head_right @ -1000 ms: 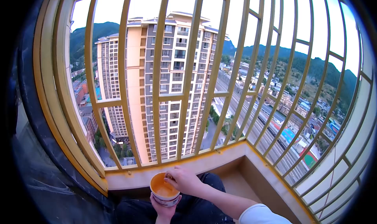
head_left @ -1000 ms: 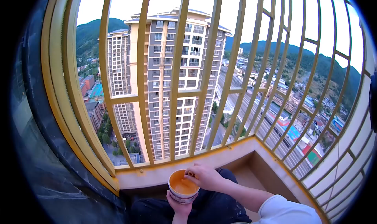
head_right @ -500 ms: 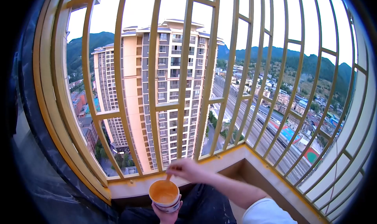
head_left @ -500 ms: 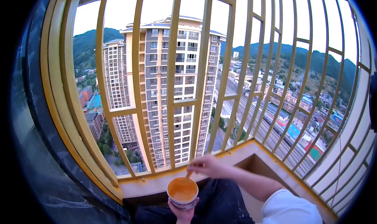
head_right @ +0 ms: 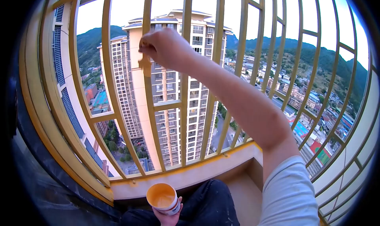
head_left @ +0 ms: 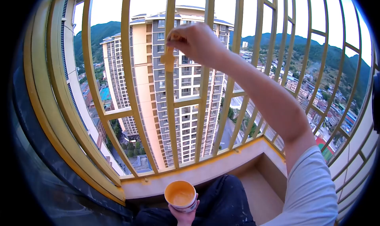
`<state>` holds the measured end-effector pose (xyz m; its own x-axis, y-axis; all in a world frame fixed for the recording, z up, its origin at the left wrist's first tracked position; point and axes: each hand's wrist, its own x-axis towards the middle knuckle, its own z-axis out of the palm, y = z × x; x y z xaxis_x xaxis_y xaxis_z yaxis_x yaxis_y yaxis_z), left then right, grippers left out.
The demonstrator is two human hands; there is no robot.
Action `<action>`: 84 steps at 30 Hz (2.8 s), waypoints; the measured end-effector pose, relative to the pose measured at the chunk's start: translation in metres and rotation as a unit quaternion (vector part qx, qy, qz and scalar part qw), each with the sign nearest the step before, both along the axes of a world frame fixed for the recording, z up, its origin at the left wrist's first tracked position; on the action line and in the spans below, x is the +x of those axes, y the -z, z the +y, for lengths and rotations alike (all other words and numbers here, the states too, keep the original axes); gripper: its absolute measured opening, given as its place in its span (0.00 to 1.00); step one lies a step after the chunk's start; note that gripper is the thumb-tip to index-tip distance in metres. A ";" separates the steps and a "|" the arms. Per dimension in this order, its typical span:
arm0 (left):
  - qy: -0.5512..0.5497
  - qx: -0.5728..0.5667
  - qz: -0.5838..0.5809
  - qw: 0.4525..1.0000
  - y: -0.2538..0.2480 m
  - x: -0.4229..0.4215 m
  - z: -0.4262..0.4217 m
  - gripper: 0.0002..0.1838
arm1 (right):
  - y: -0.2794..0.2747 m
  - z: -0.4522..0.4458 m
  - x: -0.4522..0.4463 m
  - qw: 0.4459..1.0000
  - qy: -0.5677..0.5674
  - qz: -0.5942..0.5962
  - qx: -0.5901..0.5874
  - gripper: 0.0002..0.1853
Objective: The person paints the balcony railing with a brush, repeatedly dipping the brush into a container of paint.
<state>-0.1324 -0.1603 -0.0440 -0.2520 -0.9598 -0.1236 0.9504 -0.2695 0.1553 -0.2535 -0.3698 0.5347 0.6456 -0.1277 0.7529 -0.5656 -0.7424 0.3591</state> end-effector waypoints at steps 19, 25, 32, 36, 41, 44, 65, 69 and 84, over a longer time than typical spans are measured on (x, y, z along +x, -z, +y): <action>-0.008 0.117 0.069 0.991 -0.011 -0.002 -0.002 0.52 | -0.035 -0.005 -0.007 0.986 0.007 -0.029 -0.167 0.07; -0.009 0.104 0.096 0.990 -0.012 0.001 -0.002 0.52 | 0.010 -0.002 -0.004 0.950 0.186 0.164 -0.191 0.19; 0.002 0.043 0.065 0.997 -0.006 0.002 -0.002 0.52 | 0.045 -0.013 -0.007 0.991 0.014 0.097 -0.087 0.08; -0.020 0.108 0.044 0.993 -0.035 0.002 0.000 0.51 | -0.113 -0.008 0.000 0.958 0.001 -0.024 -0.286 0.10; -0.011 0.081 0.076 0.994 -0.039 0.002 0.004 0.50 | -0.120 -0.010 0.007 0.854 0.334 0.097 -0.388 0.18; -0.027 0.057 0.004 0.998 -0.047 -0.002 0.012 0.50 | -0.010 -0.011 -0.007 0.952 0.172 0.156 -0.199 0.16; -0.012 -0.007 0.064 0.998 0.001 -0.004 0.003 0.44 | -0.032 0.026 0.110 0.947 0.260 0.153 0.109 0.13; -0.016 -0.003 0.060 0.998 0.006 -0.003 0.002 0.44 | -0.089 -0.020 0.077 0.945 0.219 0.102 -0.220 0.13; -0.051 -0.019 0.110 0.992 0.018 -0.002 0.003 0.46 | 0.199 -0.017 0.047 0.970 0.110 0.192 0.104 0.05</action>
